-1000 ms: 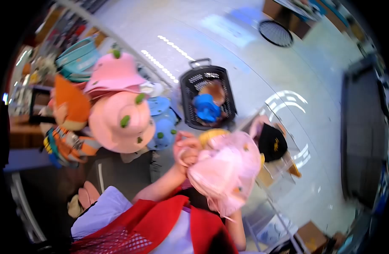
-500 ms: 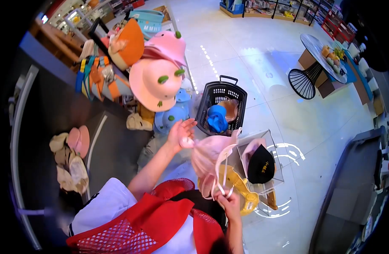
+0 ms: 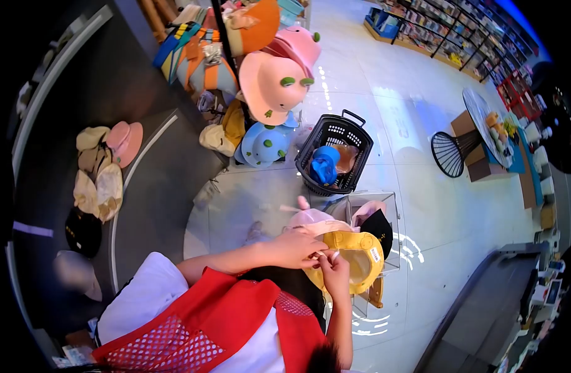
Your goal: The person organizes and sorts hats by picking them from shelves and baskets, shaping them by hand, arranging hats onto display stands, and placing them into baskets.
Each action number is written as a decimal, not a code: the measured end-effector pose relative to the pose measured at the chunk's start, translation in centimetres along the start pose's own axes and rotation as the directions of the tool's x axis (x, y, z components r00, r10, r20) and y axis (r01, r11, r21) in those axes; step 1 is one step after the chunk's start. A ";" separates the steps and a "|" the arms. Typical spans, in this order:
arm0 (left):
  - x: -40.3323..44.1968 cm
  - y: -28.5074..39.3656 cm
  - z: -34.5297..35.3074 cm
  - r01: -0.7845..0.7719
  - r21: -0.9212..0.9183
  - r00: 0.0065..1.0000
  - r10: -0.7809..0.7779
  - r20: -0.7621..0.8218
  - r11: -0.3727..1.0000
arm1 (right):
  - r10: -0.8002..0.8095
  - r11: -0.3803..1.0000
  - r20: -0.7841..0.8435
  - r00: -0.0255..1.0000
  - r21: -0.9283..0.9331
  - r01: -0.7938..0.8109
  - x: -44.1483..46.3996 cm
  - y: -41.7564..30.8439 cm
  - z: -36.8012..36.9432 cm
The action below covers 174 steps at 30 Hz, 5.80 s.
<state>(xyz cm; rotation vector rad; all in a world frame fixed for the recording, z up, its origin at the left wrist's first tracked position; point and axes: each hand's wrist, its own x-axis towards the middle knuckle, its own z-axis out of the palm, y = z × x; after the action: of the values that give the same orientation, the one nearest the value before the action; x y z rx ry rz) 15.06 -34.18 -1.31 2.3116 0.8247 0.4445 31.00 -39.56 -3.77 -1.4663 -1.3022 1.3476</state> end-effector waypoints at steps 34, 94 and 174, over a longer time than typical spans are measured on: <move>-28.3 -14.6 -17.0 0.006 -0.984 0.804 -0.585 -0.101 0.178 | -0.146 0.986 0.170 0.974 0.105 0.130 7.5 -10.1 30.4; -9.5 -11.2 -20.9 0.267 -0.611 0.839 -0.491 -0.232 0.745 | -0.135 0.946 0.876 0.463 0.253 -0.203 30.8 -18.4 13.6; -15.7 -42.3 -44.1 -0.736 -0.673 0.346 -0.896 -0.279 -0.075 | -0.319 0.540 0.649 0.691 -0.475 0.695 56.1 -45.2 44.2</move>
<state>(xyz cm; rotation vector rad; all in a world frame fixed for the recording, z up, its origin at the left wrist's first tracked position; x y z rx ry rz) -37.29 0.86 1.73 -0.0508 0.6209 1.7451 -24.77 19.54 19.49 -0.9703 -2.5845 0.8260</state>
